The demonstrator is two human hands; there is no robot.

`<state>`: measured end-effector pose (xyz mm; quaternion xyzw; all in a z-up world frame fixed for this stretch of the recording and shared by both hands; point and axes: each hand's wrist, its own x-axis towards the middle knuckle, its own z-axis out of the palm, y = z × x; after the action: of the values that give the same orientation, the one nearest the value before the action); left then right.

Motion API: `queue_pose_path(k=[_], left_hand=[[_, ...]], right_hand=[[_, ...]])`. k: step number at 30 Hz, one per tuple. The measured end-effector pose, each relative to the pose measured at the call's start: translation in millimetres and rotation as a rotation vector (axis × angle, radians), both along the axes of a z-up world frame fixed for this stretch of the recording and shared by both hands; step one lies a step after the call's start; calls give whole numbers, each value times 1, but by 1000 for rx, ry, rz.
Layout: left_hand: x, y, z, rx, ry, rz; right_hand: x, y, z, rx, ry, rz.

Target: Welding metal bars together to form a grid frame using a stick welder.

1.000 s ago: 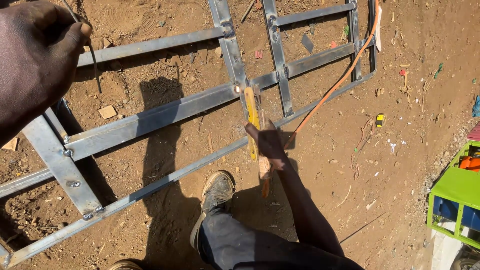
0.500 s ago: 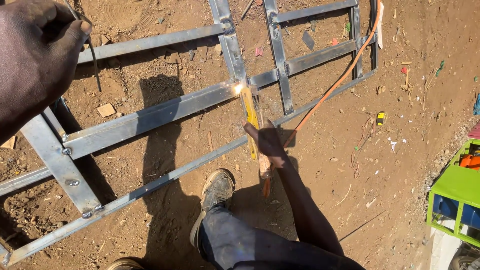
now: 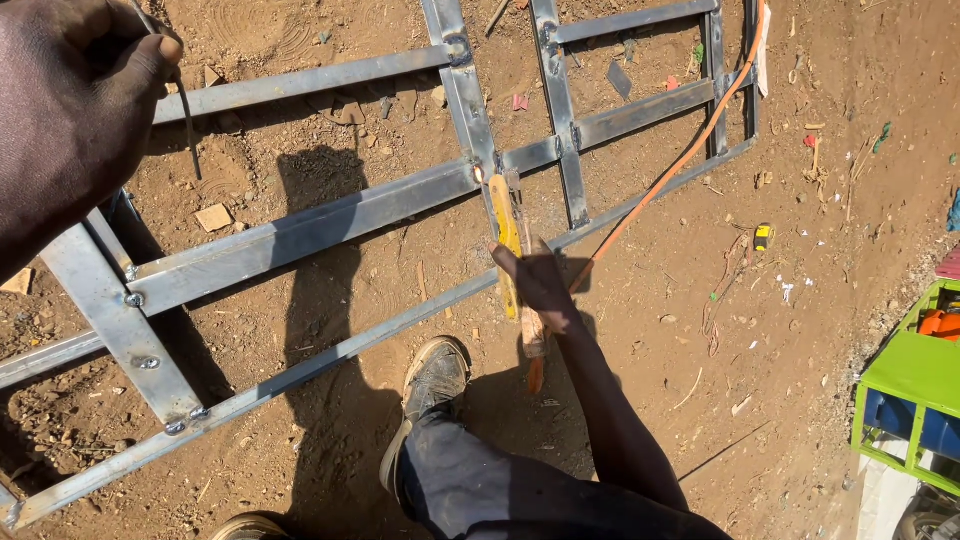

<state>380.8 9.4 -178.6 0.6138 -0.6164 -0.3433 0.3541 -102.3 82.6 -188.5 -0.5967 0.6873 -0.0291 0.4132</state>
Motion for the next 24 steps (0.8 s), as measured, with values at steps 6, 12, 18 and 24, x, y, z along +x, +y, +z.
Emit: queue_pose_path(k=[6,12,18,24], left_hand=[[1,0,-9,-17,18,5],[0,2,2,-19,1,-7],[1,4,17,43,-30,-3],[7,2,-16,-33,14,11]], right_hand=[[11,-2,3,124,-26,-233],[9,-5,6,153,109,-205],[-1,0,-2,80,90,-94],[-2,3,-4,28,54,-8]])
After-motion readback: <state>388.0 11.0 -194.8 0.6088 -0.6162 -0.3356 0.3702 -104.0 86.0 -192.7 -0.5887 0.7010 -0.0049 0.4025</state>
